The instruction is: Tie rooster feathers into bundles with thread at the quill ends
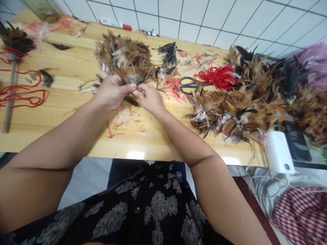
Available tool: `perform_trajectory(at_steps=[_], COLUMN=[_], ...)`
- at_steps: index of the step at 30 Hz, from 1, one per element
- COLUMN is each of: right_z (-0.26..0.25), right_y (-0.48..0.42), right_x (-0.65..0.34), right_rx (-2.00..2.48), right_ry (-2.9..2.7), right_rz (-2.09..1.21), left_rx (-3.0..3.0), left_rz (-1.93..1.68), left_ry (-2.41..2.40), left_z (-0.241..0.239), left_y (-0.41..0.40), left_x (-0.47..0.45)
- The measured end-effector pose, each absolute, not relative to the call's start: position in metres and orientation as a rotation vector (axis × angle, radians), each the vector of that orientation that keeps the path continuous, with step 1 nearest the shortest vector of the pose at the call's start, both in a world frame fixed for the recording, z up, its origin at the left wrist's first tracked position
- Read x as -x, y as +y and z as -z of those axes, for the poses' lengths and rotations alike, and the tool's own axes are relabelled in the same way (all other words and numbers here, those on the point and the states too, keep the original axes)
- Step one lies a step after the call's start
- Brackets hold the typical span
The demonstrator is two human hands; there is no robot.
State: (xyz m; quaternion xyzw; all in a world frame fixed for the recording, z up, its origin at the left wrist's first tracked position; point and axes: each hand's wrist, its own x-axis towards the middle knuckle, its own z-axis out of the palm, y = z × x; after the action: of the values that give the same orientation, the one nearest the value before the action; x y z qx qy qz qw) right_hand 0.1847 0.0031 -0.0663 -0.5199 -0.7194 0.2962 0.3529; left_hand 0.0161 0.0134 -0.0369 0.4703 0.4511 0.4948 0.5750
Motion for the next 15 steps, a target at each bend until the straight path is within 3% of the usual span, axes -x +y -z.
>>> perform_trajectory(at_steps=[15], right_z=[0.035], right_y=[-0.015], right_x=[-0.177], right_rx=[1.568], right_ry=[-1.918], right_rz=[-0.764], left_rx=[-1.173], left_rz=[-1.227], left_ry=[1.014], left_z=[0.035], left_y=[0.001], left_x=[-0.018])
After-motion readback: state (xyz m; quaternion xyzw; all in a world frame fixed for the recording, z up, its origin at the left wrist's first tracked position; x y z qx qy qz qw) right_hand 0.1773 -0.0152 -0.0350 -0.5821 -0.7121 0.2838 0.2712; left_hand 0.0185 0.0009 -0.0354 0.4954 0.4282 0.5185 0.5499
